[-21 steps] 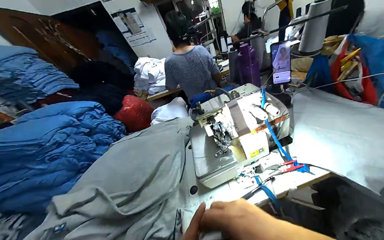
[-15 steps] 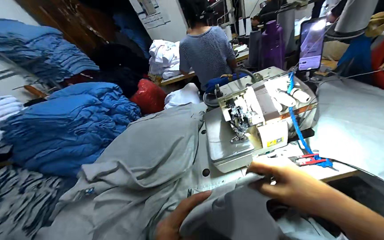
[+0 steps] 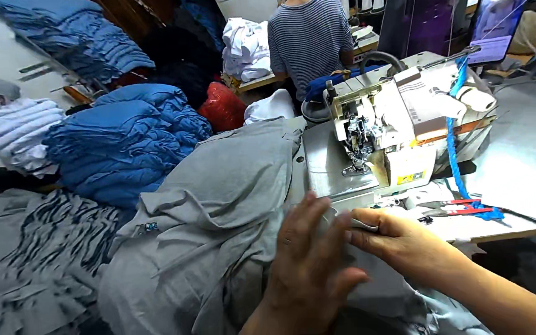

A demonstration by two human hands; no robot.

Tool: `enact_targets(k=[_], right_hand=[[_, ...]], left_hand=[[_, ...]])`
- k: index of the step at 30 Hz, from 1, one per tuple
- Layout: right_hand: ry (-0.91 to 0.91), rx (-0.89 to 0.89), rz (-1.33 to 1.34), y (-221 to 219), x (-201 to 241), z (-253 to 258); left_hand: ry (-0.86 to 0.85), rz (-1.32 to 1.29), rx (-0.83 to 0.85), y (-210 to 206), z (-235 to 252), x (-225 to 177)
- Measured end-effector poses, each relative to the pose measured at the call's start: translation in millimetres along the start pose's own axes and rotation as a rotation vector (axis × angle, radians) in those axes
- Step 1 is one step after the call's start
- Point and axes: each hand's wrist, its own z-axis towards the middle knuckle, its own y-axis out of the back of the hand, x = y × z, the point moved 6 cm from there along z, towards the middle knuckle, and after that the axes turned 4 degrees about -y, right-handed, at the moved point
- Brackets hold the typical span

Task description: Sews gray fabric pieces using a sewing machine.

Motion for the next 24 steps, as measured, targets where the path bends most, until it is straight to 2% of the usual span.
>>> enact_targets(k=[3, 5, 8, 10, 13, 17, 24], right_hand=[[-0.149, 0.019, 0.211, 3.1, -6.6, -6.1], [-0.294, -0.006, 0.433, 9.7, -12.9, -12.2], [-0.482, -0.042, 0.707, 13.5, -18.0, -18.5], [-0.550, 0.005, 0.789, 9.6, -17.8, -21.0], [-0.590, 0.075, 0.867, 1.2, -14.6, -20.4], [-0.631, 0.052, 0.884, -0.6, -16.6, -17.0], [-0.540, -0.007, 0.737, 4.5, -22.2, -17.6]], left_hand=[[-0.174, 0.104, 0.003, -22.2, -0.9, -15.7], [-0.231, 0.139, -0.009, -29.2, -5.7, -17.5], [-0.250, 0.135, 0.004, -33.7, -9.9, -19.9], [-0.208, 0.143, 0.043, -34.5, -7.2, -21.3], [-0.172, 0.168, 0.061, -29.8, 1.4, -24.0], [-0.150, 0.203, 0.144, -26.7, 12.9, -25.4], [-0.207, 0.139, 0.280, -28.7, 22.3, -20.5]])
